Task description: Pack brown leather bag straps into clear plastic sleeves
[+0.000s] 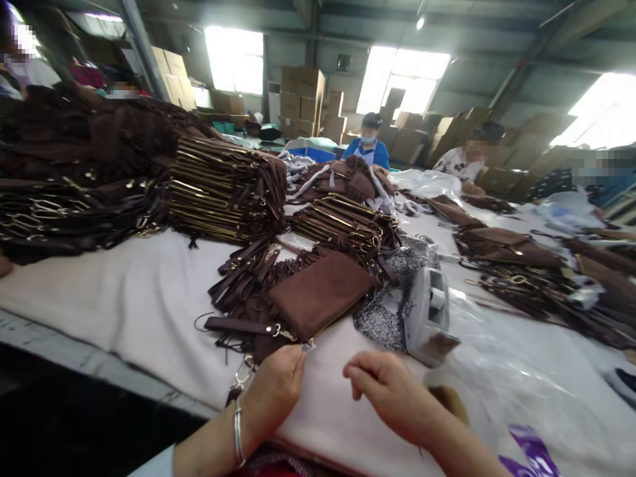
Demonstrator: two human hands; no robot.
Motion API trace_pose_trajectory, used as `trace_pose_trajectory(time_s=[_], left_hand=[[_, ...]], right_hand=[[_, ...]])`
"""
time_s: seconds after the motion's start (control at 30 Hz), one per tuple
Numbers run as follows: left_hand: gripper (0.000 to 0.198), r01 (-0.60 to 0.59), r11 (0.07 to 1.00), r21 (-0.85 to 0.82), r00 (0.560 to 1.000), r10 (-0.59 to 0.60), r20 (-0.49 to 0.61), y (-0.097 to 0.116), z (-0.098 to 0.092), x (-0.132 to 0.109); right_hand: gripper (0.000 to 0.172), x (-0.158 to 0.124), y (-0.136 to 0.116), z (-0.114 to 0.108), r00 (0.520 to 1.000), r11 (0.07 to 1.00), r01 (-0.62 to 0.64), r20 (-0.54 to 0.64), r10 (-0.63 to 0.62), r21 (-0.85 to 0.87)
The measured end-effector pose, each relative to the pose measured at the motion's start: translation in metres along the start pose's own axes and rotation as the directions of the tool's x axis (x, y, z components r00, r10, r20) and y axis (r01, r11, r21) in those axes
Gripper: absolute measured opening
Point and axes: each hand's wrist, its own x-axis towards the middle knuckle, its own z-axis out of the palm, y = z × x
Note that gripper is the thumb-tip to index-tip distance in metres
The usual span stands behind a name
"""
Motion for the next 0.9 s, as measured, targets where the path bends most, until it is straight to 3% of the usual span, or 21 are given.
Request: trace_pose_trajectory(time_s=[0.13, 0.33, 0.47, 0.63, 0.73, 0.9], left_hand=[[0.027, -0.046, 0.987, 0.151, 0.999, 0.041, 0.032, -0.003, -0.002, -0.006], [0.021, -0.038, 0.961, 0.275, 0.996, 0.014, 0.087, -0.003, -0.005, -0.01], [0.019, -0.046, 0.959, 0.281, 0.998, 0.032, 0.054, -0.003, -0.002, -0.011], [0.02, -0.069, 0.953, 0.294, 0.992, 0.097, -0.081, -0.005, 0.004, -0.013], [0.03, -0.129, 0.923, 0.364, 0.981, 0.172, -0.089, -0.004, 0.004, -0.015], [0.017, -0.121, 0.933, 0.34, 0.986, 0.153, -0.07, -0.001, 0.003, -0.015]], right_hand=[[0.034, 0.043, -0.03, 0.037, 0.999, 0.996, -0.03, 0.029, 0.027, 0.087], [0.032, 0.075, -0.031, 0.06, 0.998, 0.997, -0.045, -0.037, 0.043, -0.067], [0.029, 0.08, -0.026, 0.062, 0.993, 0.986, -0.113, -0.025, 0.111, -0.123], [0.027, 0.078, -0.026, 0.061, 0.98, 0.979, -0.196, -0.023, 0.195, -0.047], [0.029, 0.074, -0.024, 0.062, 0.978, 0.979, -0.202, -0.052, 0.201, -0.023], [0.029, 0.066, -0.014, 0.065, 0.985, 0.988, -0.149, -0.083, 0.151, 0.028]])
